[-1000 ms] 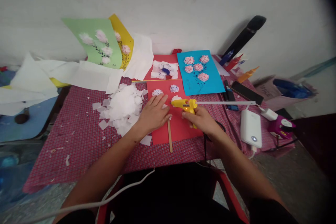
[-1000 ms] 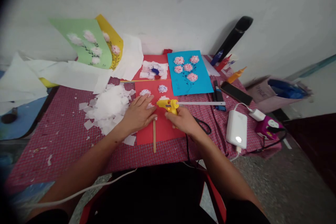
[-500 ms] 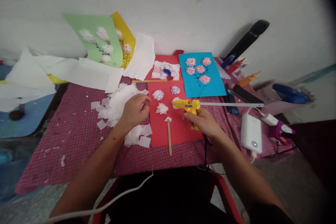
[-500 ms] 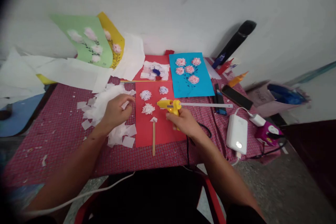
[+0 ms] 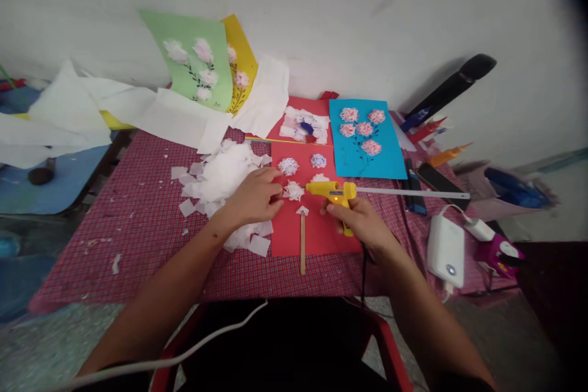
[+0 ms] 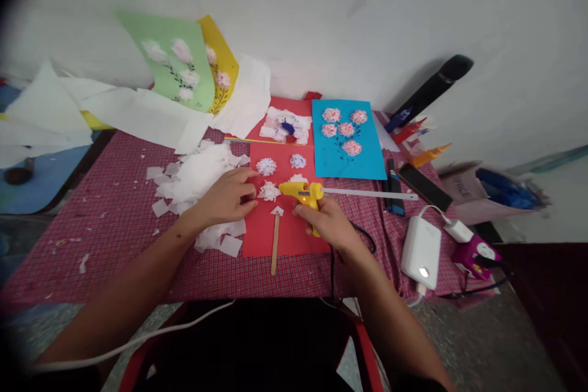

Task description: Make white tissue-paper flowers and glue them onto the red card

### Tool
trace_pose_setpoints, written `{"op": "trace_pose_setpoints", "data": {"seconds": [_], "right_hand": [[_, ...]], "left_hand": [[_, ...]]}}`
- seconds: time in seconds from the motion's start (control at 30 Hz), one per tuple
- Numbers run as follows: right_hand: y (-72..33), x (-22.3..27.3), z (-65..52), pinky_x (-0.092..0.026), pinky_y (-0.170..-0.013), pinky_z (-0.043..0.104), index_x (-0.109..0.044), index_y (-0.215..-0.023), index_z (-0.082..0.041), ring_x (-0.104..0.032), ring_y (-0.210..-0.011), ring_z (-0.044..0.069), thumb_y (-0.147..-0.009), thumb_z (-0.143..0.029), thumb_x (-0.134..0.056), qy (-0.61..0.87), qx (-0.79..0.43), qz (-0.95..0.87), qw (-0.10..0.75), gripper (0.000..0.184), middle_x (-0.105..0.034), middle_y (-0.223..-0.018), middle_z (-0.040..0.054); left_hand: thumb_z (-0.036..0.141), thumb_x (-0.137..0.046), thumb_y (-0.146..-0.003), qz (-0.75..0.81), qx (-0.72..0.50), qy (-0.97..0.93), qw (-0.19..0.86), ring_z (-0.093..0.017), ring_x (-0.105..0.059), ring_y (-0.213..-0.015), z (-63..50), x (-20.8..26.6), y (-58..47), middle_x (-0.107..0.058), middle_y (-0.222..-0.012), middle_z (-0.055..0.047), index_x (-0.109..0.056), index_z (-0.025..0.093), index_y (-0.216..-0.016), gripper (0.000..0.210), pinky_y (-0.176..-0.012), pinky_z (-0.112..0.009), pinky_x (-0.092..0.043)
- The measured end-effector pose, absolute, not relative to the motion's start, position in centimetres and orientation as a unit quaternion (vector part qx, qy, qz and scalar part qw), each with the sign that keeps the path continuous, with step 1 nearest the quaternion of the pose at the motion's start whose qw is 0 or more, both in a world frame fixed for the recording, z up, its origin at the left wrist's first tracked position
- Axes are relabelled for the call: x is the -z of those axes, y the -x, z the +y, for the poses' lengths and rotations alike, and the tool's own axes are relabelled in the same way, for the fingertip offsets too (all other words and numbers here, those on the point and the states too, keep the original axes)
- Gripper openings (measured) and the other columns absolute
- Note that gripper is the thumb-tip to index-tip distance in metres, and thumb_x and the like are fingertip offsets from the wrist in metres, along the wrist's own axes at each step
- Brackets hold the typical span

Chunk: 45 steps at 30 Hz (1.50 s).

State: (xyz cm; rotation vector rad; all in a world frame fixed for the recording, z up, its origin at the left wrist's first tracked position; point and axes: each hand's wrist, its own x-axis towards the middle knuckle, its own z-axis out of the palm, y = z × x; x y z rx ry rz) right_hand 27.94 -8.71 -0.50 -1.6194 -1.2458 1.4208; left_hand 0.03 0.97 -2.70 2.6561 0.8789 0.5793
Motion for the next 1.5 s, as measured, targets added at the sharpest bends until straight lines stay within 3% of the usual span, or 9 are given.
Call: {"op": "trace_pose_setpoints", "data": {"seconds": [0.27, 0.6, 0.97, 1.33, 1.5], "right_hand": [[-26.6, -0.1, -8.7, -0.038, -0.049, 0.028, -0.07, -0.087, -0.02, -0.054, -0.048, 0.013, -0.081, -0.051, -0.073, 0.628, -0.529, -0.481, 0.307, 0.032, -0.064, -0.063, -0.0004], [-25.2, -0.5, -8.4, -0.042, -0.049, 0.028, -0.069, -0.089, -0.02, -0.053, -0.05, 0.014, -0.085, -0.051, -0.071, 0.633, -0.502, -0.524, 0.268, 0.031, -0.057, -0.06, -0.0032], [-23.9, -1.8, -8.2, -0.035, -0.05, 0.028, -0.068, -0.088, -0.02, -0.048, -0.05, 0.014, -0.088, -0.05, -0.064, 0.649, -0.458, -0.57, 0.21, 0.031, -0.054, -0.055, -0.0036], [-24.2, -1.4, -8.2, -0.032, -0.049, 0.028, -0.07, -0.097, -0.022, -0.043, -0.05, 0.014, -0.09, -0.045, -0.066, 0.622, -0.453, -0.586, 0.255, 0.024, -0.05, -0.056, -0.0047], [-23.8, -1.4, -8.2, -0.033, -0.05, 0.028, -0.068, -0.086, -0.021, -0.044, -0.051, 0.014, -0.088, -0.053, -0.065, 0.635, -0.44, -0.59, 0.235, 0.032, -0.053, -0.056, -0.0032]], "left_hand": [[0.022, -0.065, -0.088, 0.296, -0.186, -0.93, 0.117, -0.032, -0.062, -0.123, 0.8, 3.0, 0.1, -0.066, -0.125, -0.014, -0.074, 0.019, -0.099, 0.014, -0.105, -0.05, -0.054], [0.023, -0.064, -0.09, 0.301, -0.182, -0.929, 0.116, -0.03, -0.063, -0.117, 0.8, 3.2, 0.0, -0.067, -0.12, -0.013, -0.074, 0.018, -0.092, 0.012, -0.102, -0.048, -0.055], [0.021, -0.062, -0.09, 0.306, -0.175, -0.928, 0.118, -0.03, -0.064, -0.118, 0.6, 3.1, 0.0, -0.069, -0.12, -0.014, -0.075, 0.017, -0.102, 0.018, -0.104, -0.049, -0.054], [0.021, -0.062, -0.09, 0.309, -0.173, -0.927, 0.122, -0.029, -0.065, -0.115, 0.6, 3.1, 0.0, -0.07, -0.119, -0.013, -0.075, 0.018, -0.098, 0.016, -0.102, -0.047, -0.055], [0.021, -0.061, -0.091, 0.305, -0.169, -0.929, 0.122, -0.029, -0.065, -0.117, 0.6, 3.0, 0.0, -0.07, -0.12, -0.013, -0.076, 0.018, -0.1, 0.018, -0.103, -0.047, -0.054]]}}
